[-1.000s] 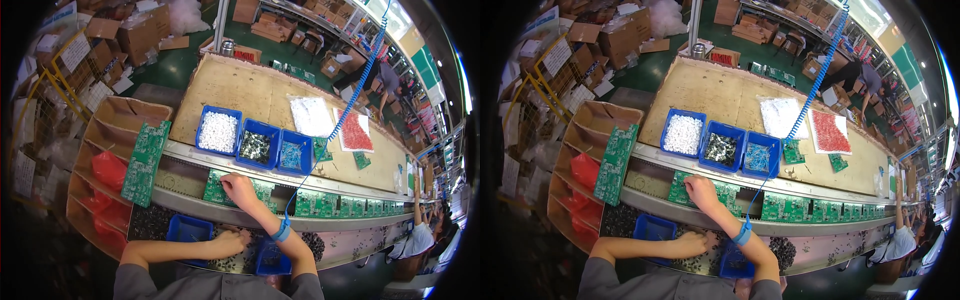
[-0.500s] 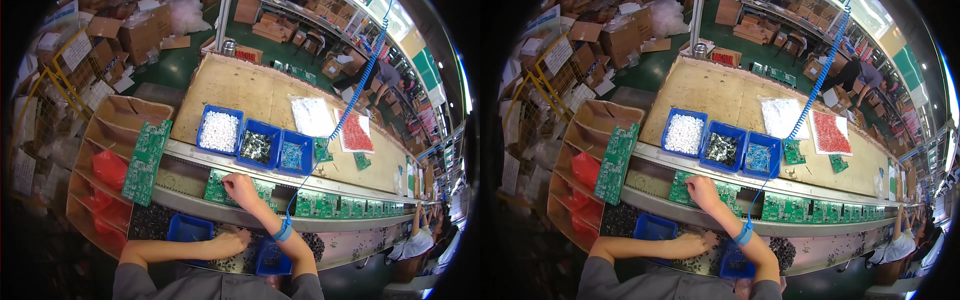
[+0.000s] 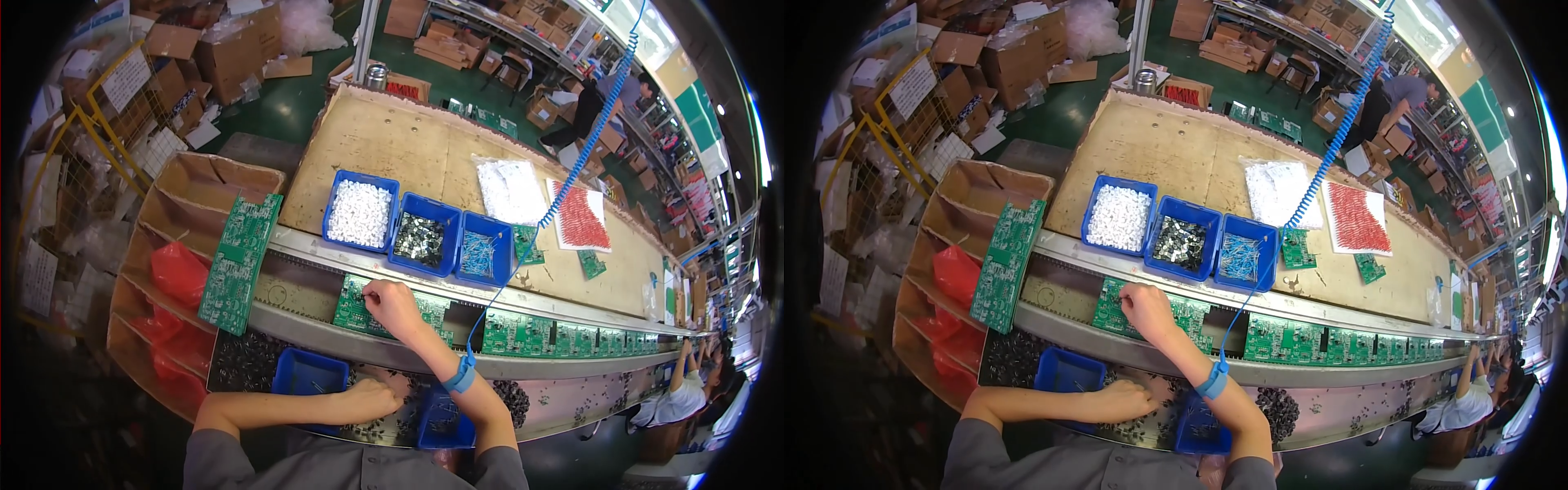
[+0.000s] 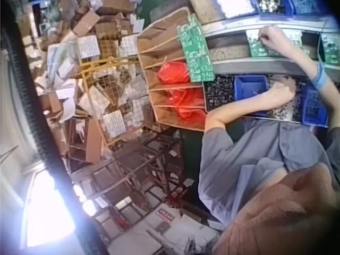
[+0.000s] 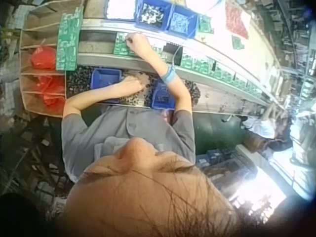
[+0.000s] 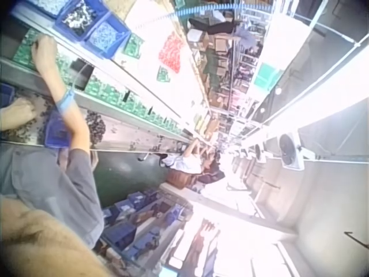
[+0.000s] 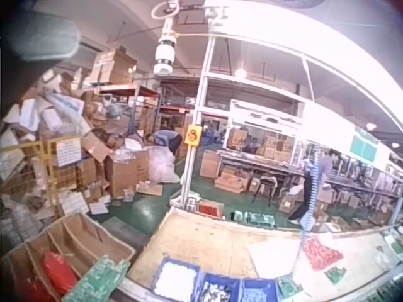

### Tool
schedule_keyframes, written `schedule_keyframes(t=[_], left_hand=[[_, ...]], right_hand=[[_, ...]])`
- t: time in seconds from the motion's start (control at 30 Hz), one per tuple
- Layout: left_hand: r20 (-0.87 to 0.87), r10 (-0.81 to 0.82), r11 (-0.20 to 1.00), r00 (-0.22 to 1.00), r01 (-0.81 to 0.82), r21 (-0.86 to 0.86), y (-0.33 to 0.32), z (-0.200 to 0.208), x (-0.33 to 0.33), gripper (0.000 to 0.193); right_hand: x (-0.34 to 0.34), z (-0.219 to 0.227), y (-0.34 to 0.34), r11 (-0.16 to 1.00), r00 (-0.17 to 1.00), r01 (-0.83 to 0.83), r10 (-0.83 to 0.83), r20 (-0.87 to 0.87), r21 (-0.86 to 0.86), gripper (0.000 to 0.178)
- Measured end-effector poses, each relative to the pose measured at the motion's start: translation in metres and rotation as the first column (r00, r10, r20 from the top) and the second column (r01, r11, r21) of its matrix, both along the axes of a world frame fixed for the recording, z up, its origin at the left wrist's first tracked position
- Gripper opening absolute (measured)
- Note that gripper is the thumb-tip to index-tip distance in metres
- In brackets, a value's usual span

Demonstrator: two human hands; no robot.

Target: The person assembles electronic components onto printed circuit boards by hand, taking components from plastic bins and placing them onto the boards on a conveyor belt.

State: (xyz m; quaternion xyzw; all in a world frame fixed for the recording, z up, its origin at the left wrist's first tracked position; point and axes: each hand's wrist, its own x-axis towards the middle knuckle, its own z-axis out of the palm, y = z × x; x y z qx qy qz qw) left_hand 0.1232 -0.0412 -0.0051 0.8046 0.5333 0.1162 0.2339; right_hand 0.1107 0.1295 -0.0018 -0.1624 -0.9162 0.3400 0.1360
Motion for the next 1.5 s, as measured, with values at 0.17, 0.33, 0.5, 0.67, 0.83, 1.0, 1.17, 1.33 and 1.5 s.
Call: schedule_keyframes(t=[0.17,0.33,0.5,0.67,0.83,1.0,1.17,1.33,1.5], left_hand=[[0.012,0.0,1.0,1.0,0.0,-0.017,-0.001,0.0,-0.001,0.012],[0.038,-0.004,0.998,0.999,0.006,-0.063,-0.003,0.001,-0.002,0.011],[0.108,0.01,0.986,0.994,0.008,-0.169,-0.004,-0.002,-0.004,0.011],[0.163,0.069,0.981,0.984,-0.037,-0.191,-0.008,0.006,-0.011,0.012],[0.199,0.135,0.971,0.971,-0.09,-0.22,-0.012,0.022,-0.026,0.014],[0.386,0.3,0.952,0.872,-0.25,-0.177,-0.016,0.034,-0.045,0.016],[0.505,0.535,0.839,0.677,-0.499,-0.219,-0.012,0.046,-0.065,0.014],[0.537,0.67,0.711,0.513,-0.653,-0.262,-0.001,0.046,-0.084,0.014],[0.439,0.587,0.753,0.68,-0.658,0.013,0.041,0.038,-0.08,0.011]], right_hand=[[-0.001,-0.003,-0.002,0.995,0.999,-0.012,0.016,-0.046,0.097,0.012],[0.0,0.0,0.001,0.998,0.999,-0.041,0.041,0.007,-0.044,0.013],[0.001,0.002,0.001,0.997,0.998,-0.062,0.062,0.001,-0.041,0.012],[0.002,0.002,-0.003,0.999,0.998,-0.051,0.051,-0.024,-0.004,0.009],[0.004,-0.006,-0.005,0.999,0.993,-0.035,0.039,-0.111,0.039,0.009],[0.01,-0.013,-0.013,0.984,0.978,0.006,0.031,-0.207,0.176,0.011],[0.03,0.017,-0.023,0.968,0.967,0.009,0.056,-0.247,0.252,0.02],[0.093,0.035,-0.038,0.908,0.911,-0.395,0.368,0.185,0.141,0.016],[0.14,-0.01,-0.072,0.787,0.796,-0.59,0.53,0.292,0.179,0.012]])
